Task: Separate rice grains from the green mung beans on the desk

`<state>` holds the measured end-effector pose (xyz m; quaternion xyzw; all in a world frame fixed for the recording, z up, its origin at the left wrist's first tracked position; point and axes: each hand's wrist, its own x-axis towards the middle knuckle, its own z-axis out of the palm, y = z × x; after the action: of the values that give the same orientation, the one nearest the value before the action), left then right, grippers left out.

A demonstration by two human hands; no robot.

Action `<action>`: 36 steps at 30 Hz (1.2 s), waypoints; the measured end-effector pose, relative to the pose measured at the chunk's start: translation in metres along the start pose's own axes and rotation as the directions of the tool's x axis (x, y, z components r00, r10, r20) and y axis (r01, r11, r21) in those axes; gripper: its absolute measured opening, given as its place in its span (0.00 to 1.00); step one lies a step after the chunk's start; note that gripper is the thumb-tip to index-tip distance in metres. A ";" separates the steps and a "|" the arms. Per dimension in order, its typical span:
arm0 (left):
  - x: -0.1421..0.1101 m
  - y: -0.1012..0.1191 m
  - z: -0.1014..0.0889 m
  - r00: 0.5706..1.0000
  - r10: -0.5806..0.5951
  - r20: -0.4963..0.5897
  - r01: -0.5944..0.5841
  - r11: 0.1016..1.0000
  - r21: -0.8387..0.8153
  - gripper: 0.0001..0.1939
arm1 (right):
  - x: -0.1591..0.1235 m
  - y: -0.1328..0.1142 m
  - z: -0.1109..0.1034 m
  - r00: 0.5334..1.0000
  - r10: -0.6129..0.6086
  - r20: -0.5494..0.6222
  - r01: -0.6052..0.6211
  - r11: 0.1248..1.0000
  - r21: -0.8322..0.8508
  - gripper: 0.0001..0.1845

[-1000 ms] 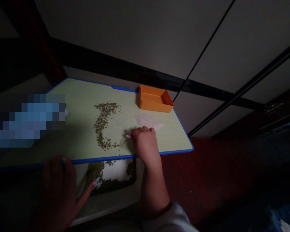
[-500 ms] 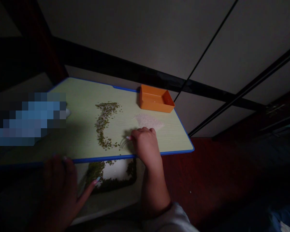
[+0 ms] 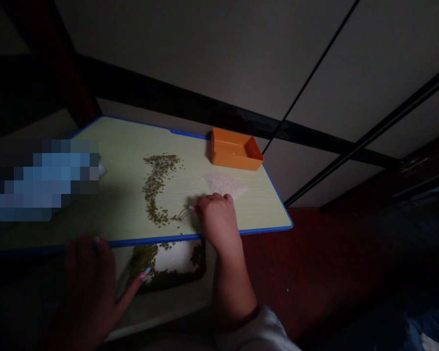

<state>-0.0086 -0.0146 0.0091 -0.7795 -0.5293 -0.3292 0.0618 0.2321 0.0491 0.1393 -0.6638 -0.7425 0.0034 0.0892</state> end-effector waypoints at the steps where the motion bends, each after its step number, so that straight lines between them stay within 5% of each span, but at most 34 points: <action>1: 0.000 -0.001 0.000 1.000 0.005 -0.001 -0.005 1.000 0.005 0.51 | 0.000 0.001 0.000 1.000 0.002 0.002 -0.002 1.000 -0.005 0.09; 10: -0.002 0.000 -0.002 1.000 -0.003 0.014 0.003 1.000 -0.002 0.52 | 0.001 0.004 0.000 0.997 0.082 -0.017 -0.082 0.996 -0.039 0.10; 30: -0.001 -0.001 0.000 1.000 0.006 -0.014 -0.006 1.000 0.007 0.53 | 0.000 0.010 0.002 0.998 -0.066 -0.015 0.067 0.991 0.113 0.09; 36: -0.002 -0.002 0.000 1.000 0.004 -0.011 -0.004 1.000 -0.001 0.54 | 0.001 0.009 0.002 0.999 0.000 -0.051 0.004 0.997 0.080 0.09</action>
<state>-0.0111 -0.0149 0.0077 -0.7788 -0.5272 -0.3336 0.0652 0.2409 0.0516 0.1362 -0.6589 -0.7399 0.0160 0.1346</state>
